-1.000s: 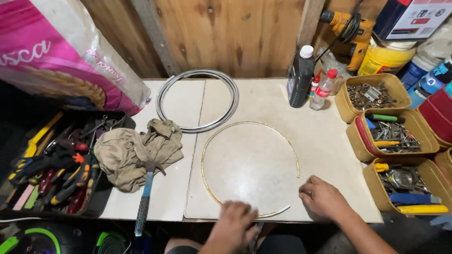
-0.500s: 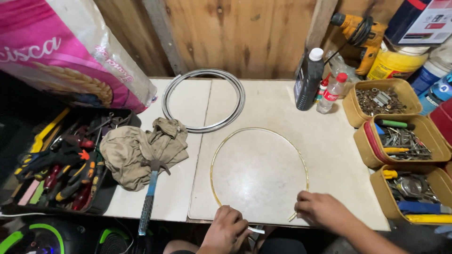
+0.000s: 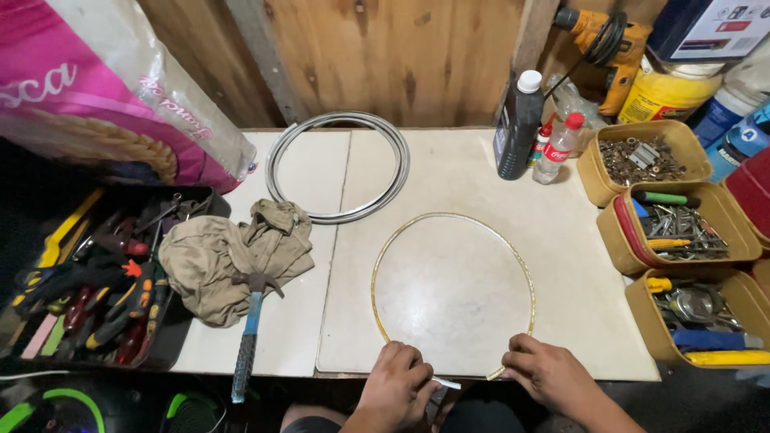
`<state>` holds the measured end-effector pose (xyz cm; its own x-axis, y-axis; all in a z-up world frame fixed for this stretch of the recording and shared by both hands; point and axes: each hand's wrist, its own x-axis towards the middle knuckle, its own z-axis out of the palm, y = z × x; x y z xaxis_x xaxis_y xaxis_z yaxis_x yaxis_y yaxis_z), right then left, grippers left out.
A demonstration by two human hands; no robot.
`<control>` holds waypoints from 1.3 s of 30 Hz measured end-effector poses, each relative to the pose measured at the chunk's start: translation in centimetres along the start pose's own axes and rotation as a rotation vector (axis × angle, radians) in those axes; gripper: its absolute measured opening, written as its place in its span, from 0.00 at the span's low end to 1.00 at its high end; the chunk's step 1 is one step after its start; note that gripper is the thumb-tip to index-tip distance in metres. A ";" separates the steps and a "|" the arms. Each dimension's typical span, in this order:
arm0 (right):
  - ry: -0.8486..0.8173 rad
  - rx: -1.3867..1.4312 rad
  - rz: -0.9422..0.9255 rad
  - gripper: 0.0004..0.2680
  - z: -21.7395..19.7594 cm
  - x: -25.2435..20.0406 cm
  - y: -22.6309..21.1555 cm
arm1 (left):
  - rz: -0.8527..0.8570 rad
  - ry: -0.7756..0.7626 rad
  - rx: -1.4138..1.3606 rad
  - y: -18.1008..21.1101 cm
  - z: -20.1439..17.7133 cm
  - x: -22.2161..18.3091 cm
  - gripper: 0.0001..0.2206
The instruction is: Repairing a circular metal hoop using a hammer and pliers on a workbench
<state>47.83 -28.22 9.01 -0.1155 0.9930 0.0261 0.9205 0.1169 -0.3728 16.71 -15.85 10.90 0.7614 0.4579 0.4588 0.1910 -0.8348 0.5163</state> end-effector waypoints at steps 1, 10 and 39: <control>-0.020 0.004 0.016 0.05 0.0 0.0 0.0 | -0.003 0.009 -0.016 0.1 0.0 -0.1 0.10; -0.013 0.033 -0.026 0.05 -0.6 0.4 0.0 | 0.030 0.098 0.019 0.8 0.8 0.7 0.09; -0.032 0.077 0.160 0.04 -1.0 0.6 -0.4 | -0.057 0.139 0.018 2.6 4.1 2.8 0.11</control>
<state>47.76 -27.67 10.11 0.0171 0.9975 -0.0687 0.8968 -0.0457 -0.4401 21.88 -18.01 10.60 0.6559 0.5414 0.5260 0.2436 -0.8113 0.5314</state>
